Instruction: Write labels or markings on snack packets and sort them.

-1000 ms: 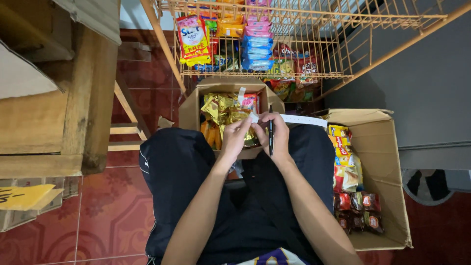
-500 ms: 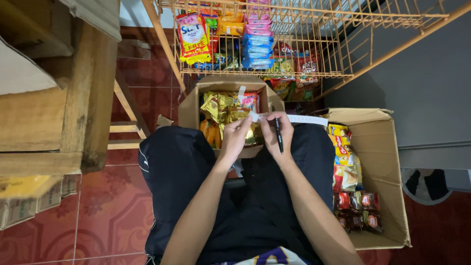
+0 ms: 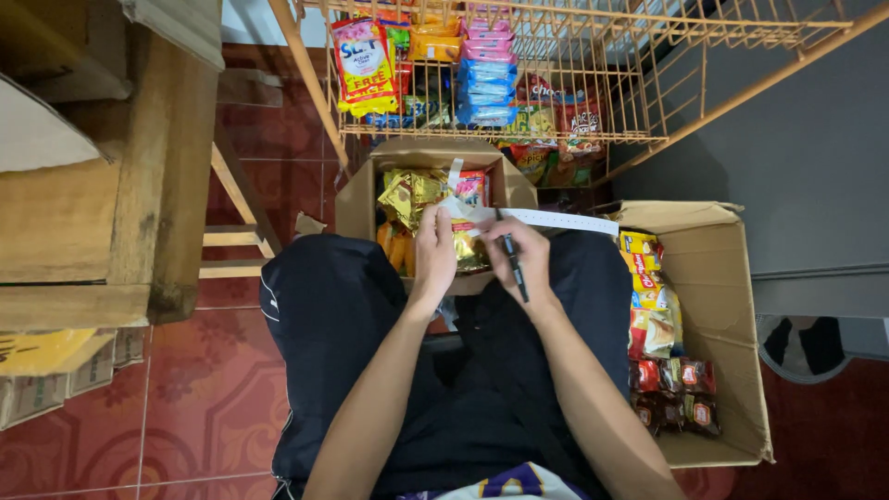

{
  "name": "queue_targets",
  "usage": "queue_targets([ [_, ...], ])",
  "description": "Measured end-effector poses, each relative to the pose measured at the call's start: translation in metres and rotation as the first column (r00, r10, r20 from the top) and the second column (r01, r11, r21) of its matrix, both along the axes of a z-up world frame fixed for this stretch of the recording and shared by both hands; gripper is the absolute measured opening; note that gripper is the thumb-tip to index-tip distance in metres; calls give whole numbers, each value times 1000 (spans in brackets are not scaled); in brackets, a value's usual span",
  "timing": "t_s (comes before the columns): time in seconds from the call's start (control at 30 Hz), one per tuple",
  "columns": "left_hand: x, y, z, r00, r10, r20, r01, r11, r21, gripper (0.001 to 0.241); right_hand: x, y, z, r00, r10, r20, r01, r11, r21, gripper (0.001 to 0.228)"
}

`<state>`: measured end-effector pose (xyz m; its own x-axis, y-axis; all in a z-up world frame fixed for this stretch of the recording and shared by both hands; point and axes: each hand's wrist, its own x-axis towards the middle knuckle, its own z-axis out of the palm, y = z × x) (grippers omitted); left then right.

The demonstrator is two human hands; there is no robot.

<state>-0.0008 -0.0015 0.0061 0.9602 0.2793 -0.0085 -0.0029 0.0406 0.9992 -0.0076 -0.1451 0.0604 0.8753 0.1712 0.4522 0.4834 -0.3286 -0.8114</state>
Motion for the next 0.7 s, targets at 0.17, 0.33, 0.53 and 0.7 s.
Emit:
queue_targets([
  [0.17,0,-1,-1,999,-2,-53,3,1000,19,31,-2,6,18,987,73,145,-46,983,-179,27],
  [0.33,0,-1,-6,998,2,-56,0,999,46,31,0,4,10,982,97,165,-31,932,-360,31],
  [0.53,4,6,-16,998,58,12,-59,995,83,31,0,5,26,939,126,321,41,884,-465,35],
  [0.7,0,5,-7,994,110,8,-110,980,164,30,1,-13,3,972,-165,169,196,963,-187,35],
])
